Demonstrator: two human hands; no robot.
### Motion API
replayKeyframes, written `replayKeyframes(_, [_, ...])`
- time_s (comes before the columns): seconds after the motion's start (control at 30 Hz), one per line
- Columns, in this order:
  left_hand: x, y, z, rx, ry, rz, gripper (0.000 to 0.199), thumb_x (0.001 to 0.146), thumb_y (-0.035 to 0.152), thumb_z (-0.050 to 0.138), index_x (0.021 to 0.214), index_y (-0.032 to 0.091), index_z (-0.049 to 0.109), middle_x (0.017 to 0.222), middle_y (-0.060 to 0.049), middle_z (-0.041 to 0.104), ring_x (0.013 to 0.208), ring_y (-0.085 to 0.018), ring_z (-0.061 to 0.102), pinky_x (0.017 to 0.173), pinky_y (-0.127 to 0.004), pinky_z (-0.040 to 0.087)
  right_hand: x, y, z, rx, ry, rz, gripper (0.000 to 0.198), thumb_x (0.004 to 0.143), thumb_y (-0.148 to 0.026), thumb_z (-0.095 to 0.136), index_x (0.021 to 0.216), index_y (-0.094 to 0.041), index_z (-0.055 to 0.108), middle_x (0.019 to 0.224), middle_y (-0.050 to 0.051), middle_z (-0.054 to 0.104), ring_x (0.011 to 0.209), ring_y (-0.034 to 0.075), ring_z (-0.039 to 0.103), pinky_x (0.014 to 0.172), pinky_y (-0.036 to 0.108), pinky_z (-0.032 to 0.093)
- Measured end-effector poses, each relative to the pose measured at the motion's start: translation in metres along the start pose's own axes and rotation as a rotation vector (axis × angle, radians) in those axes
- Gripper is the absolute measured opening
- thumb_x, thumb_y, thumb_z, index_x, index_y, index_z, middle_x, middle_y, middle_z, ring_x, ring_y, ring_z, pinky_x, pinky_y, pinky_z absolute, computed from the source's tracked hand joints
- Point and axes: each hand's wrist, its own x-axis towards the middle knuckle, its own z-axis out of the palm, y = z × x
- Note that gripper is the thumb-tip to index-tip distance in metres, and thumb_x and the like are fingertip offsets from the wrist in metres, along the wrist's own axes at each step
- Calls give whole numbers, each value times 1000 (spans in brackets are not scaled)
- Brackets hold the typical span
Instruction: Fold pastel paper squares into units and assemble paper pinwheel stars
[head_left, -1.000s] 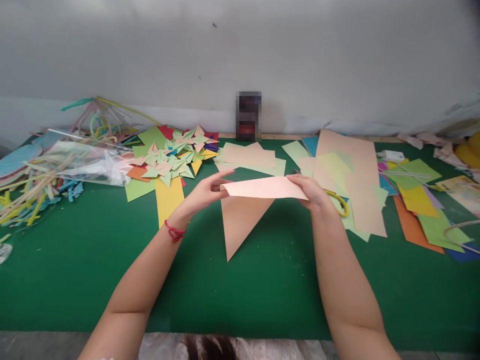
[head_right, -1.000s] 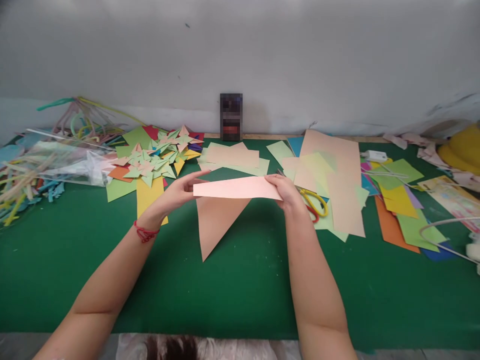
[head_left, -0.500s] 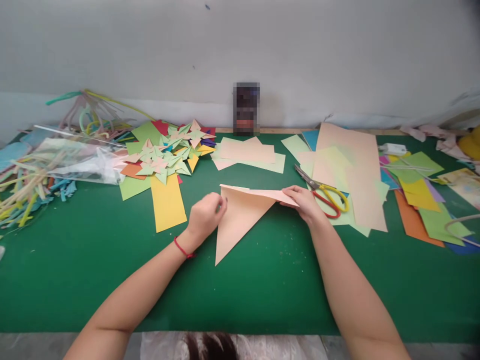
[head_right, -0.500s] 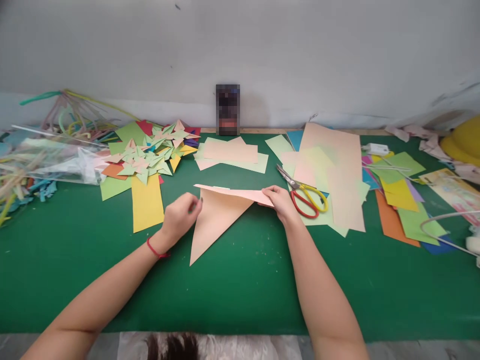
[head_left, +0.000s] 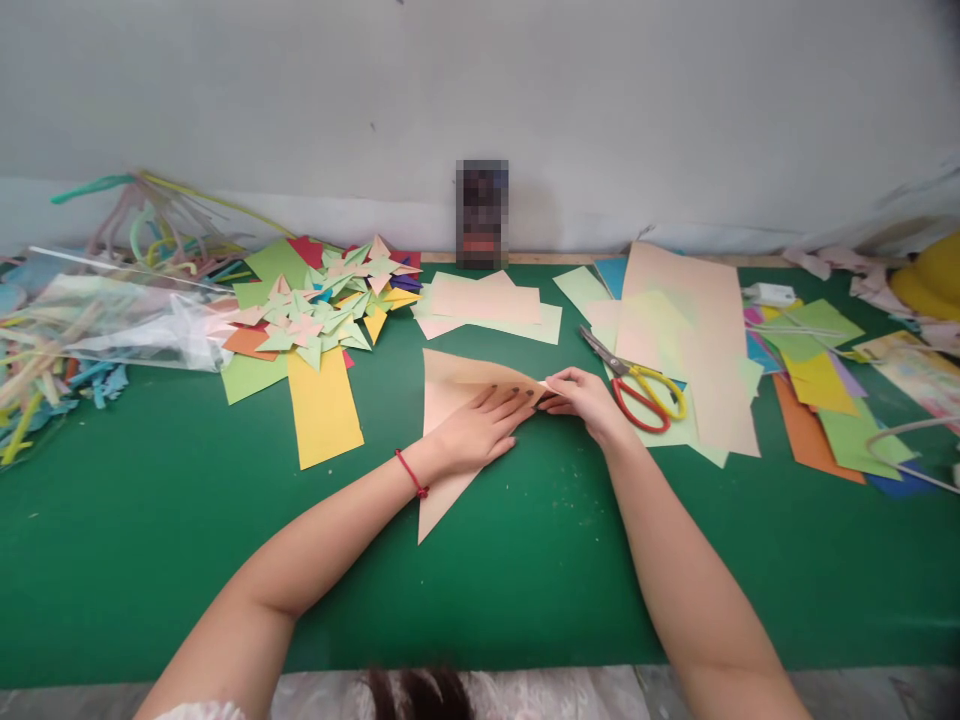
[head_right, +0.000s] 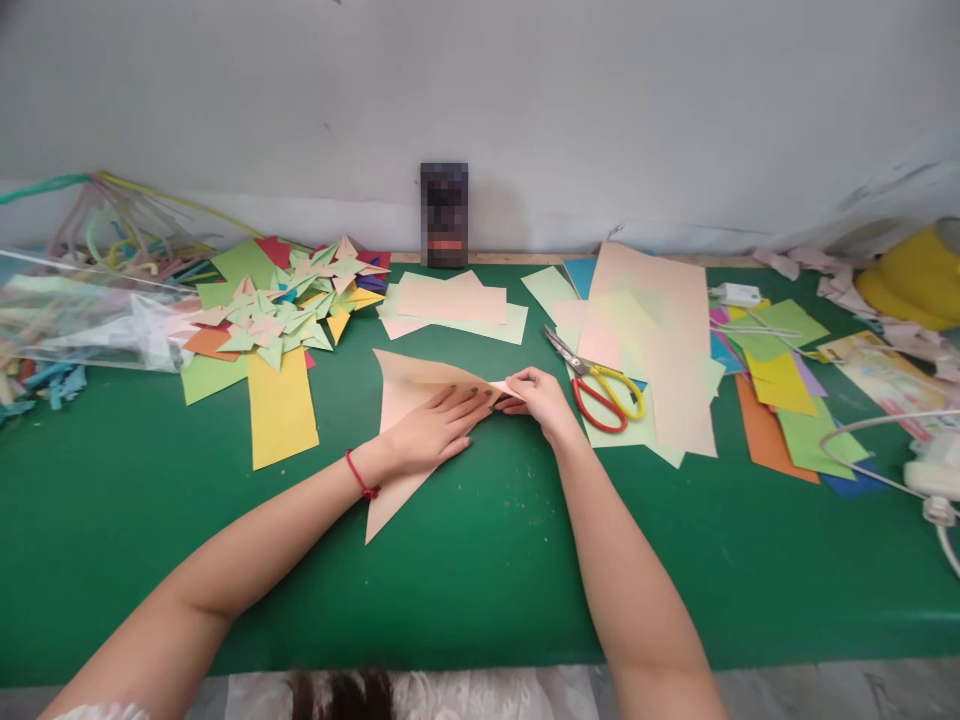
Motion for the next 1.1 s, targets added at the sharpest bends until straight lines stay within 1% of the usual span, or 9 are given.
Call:
replayKeyframes(0.4, [-1, 3, 0, 1, -6, -24, 54, 92, 41, 23, 141, 18, 18, 148, -7, 18, 137, -21, 12, 111, -43, 6, 5, 7, -8, -34, -94, -153, 22, 74, -36, 61, 87, -18, 61, 78, 5, 67, 63, 14, 66, 47, 20, 52])
replayKeyframes(0.53, [-4, 4, -3, -37, 51, -7, 50, 92, 36, 25, 139, 18, 25, 145, -7, 29, 134, -22, 23, 110, -43, 13, 5, 6, -12, -73, -139, -162, 28, 69, -35, 66, 92, -18, 63, 82, 5, 68, 65, 13, 64, 52, 21, 51])
replayKeyframes(0.6, [-12, 2, -6, -72, 175, -20, 44, 91, 31, 27, 132, 19, 36, 136, -9, 43, 127, -22, 35, 105, -41, 25, 6, 6, -16, -63, -89, -175, 30, 67, -35, 68, 91, -18, 64, 80, 3, 68, 65, 12, 62, 54, 20, 49])
replayKeyframes(0.67, [-23, -4, -10, -93, 440, -129, 34, 89, 28, 31, 116, 20, 49, 115, -11, 57, 112, -24, 48, 95, -42, 37, 7, 6, -23, -19, -38, -176, 30, 66, -37, 68, 90, -19, 64, 82, 2, 68, 65, 11, 61, 55, 20, 47])
replayKeyframes(0.77, [-40, -20, -19, -123, 965, -387, 22, 88, 24, 34, 104, 20, 47, 102, -11, 57, 100, -22, 52, 85, -40, 43, 8, 6, -36, 17, -88, -164, 32, 65, -39, 69, 90, -19, 64, 86, 3, 67, 69, 11, 60, 58, 20, 47])
replayKeyframes(0.83, [-48, -32, -26, -168, 1092, -533, 20, 89, 22, 32, 103, 19, 46, 101, -11, 55, 97, -19, 52, 83, -38, 44, 9, 5, -42, -3, -144, -153, 32, 65, -39, 70, 89, -19, 64, 82, 2, 66, 68, 10, 59, 58, 19, 46])
replayKeyframes(0.87, [-50, -37, -29, -194, 1014, -531, 20, 89, 22, 33, 102, 18, 47, 99, -10, 56, 95, -19, 53, 81, -36, 45, 9, 5, -44, -17, -160, -150, 31, 65, -39, 70, 88, -19, 64, 80, 2, 66, 68, 10, 59, 58, 19, 46])
replayKeyframes(1.0, [-48, -50, -31, -174, 323, -209, 26, 86, 24, 41, 108, 20, 55, 115, -9, 57, 108, -20, 50, 94, -38, 38, 10, 5, -45, -51, -170, -154, 31, 65, -41, 69, 87, -19, 64, 80, 1, 65, 67, 10, 58, 56, 19, 45])
replayKeyframes(1.1, [-38, -50, -23, -79, 143, -181, 35, 88, 27, 39, 120, 21, 51, 135, -9, 43, 126, -24, 37, 107, -47, 21, 12, 7, -43, -40, -146, -152, 32, 64, -41, 70, 87, -20, 64, 79, 1, 66, 67, 11, 59, 56, 20, 45])
